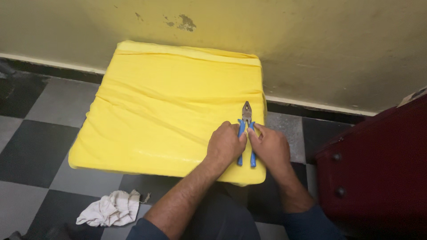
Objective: The person sits on a checkered floor and retrieves a pair of pliers from a black bag. They wipe the pliers with a white cloth and place them on a yellow stool. Next, they retrieve a green screwdriver from the bag, wipe it with the cloth, and place it on the stool next to the pliers.
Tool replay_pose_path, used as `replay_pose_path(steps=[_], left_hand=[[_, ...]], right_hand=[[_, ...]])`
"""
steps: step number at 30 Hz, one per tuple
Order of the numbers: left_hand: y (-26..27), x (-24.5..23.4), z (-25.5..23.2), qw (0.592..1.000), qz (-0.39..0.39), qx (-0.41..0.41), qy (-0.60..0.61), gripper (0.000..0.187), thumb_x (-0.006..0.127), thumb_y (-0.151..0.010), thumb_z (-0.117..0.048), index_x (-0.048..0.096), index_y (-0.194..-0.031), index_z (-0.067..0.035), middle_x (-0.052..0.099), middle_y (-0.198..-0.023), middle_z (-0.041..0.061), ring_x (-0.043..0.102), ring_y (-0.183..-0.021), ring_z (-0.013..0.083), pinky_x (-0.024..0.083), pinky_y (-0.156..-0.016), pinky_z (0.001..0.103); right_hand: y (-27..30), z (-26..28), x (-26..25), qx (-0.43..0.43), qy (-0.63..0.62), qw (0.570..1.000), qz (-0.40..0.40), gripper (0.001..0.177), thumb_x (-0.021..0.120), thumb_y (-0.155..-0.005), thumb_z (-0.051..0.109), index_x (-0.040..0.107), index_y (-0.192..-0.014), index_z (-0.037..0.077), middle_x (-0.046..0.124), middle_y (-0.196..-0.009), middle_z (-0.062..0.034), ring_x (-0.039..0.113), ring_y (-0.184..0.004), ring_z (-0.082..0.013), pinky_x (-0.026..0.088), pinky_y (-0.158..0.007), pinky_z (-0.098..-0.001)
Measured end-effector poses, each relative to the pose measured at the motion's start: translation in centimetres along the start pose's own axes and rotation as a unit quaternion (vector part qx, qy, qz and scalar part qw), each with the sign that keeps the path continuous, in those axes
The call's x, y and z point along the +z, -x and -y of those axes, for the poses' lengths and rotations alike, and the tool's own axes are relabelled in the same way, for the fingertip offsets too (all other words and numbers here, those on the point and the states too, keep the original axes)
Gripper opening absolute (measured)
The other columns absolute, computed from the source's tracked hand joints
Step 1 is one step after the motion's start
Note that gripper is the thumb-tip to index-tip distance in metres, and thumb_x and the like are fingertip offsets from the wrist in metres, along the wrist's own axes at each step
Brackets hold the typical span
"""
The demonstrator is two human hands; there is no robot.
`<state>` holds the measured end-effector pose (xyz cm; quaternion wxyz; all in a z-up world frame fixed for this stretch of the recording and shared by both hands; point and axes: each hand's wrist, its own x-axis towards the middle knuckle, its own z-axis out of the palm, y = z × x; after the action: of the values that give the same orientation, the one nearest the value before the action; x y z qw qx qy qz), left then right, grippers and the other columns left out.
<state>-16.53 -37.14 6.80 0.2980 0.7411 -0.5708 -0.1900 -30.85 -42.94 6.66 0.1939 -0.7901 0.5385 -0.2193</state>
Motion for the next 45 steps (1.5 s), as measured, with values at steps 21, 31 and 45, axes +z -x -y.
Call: replay_pose_path(steps=[21, 31, 45], left_hand=[[5.5, -7.4, 4.2, 0.986, -0.094, 0.052, -0.128, 0.107, 0.077, -0.083, -0.062, 0.019, -0.16, -0.016, 0.0, -0.165, 0.028, -0.003, -0.148, 0.0602, 0.009, -0.108, 0.082], [20.5, -15.4, 12.6, 0.966, -0.135, -0.158, -0.153, 0.12, 0.085, -0.072, -0.06, 0.019, -0.16, -0.014, -0.002, -0.166, 0.026, -0.005, -0.15, 0.0583, 0.009, -0.11, 0.082], [41.4, -21.3, 21.8, 0.868, -0.343, -0.327, -0.147, 0.118, 0.09, -0.07, -0.052, 0.023, -0.161, -0.016, 0.004, -0.168, 0.023, 0.0, -0.152, 0.0557, 0.01, -0.113, 0.08]], right_hand=[[0.3, 5.0, 0.9, -0.226, -0.016, 0.974, -0.007, 0.109, 0.077, -0.083, 0.054, 0.021, -0.163, 0.006, 0.016, -0.167, -0.033, 0.015, -0.154, -0.0533, 0.02, -0.12, -0.0635], [6.6, 15.3, 7.0, -0.328, 0.031, 0.942, 0.056, 0.126, 0.08, -0.069, 0.065, 0.022, -0.164, 0.006, 0.012, -0.168, -0.0347, 0.013, -0.154, -0.0566, 0.021, -0.116, -0.0723], [21.1, 31.5, 17.0, -0.566, -0.112, 0.789, 0.212, 0.122, 0.085, -0.071, 0.057, 0.027, -0.16, -0.002, 0.019, -0.164, -0.0399, 0.021, -0.153, -0.0586, 0.029, -0.121, -0.0618]])
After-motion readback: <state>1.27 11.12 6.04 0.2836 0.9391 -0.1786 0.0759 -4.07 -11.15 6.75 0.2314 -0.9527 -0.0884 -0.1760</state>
